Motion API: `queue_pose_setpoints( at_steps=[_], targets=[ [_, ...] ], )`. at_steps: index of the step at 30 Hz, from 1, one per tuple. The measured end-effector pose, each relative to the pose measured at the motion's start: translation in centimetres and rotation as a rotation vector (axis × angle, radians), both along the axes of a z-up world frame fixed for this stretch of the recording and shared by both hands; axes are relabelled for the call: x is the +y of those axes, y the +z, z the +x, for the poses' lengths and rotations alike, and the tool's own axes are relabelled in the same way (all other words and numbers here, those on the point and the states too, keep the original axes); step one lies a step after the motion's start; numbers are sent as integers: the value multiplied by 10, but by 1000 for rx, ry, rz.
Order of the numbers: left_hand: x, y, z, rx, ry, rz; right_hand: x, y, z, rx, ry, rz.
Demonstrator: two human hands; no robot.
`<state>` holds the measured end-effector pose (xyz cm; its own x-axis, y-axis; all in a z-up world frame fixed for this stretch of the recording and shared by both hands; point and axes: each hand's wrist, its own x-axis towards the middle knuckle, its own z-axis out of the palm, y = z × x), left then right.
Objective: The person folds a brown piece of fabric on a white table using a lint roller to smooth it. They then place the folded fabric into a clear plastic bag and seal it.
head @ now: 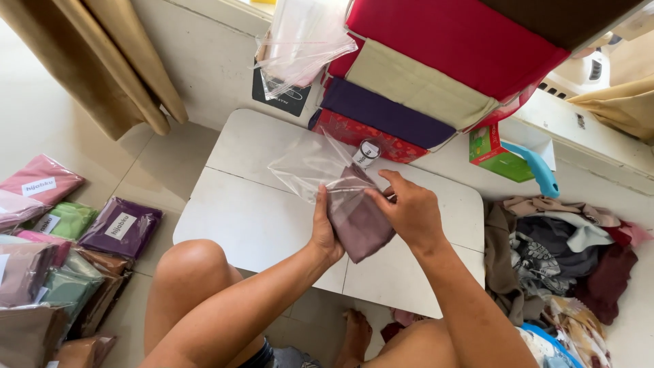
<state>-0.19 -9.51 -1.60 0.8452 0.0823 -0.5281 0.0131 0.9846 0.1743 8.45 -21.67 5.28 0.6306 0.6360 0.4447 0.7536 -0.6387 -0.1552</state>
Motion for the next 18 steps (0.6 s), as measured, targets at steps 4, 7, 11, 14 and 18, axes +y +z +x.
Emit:
queue_pose_setpoints(
  at_steps=[4, 7, 11, 14, 18],
  targets=[
    [9, -31, 9, -12, 40, 39, -1, -2, 0, -356, 135, 8],
    [16, -42, 11, -49, 38, 19, 1, -3, -9, -309, 452, 16],
    [19, -32, 9, -111, 53, 13, 8, 1, -28, -120, 551, -145],
    [23, -29, 12, -191, 54, -70, 3, -11, -25, -15, 550, -183],
    [31, -8, 8, -270, -30, -91, -3, -25, -21, 263, 451, -184]
  ],
)
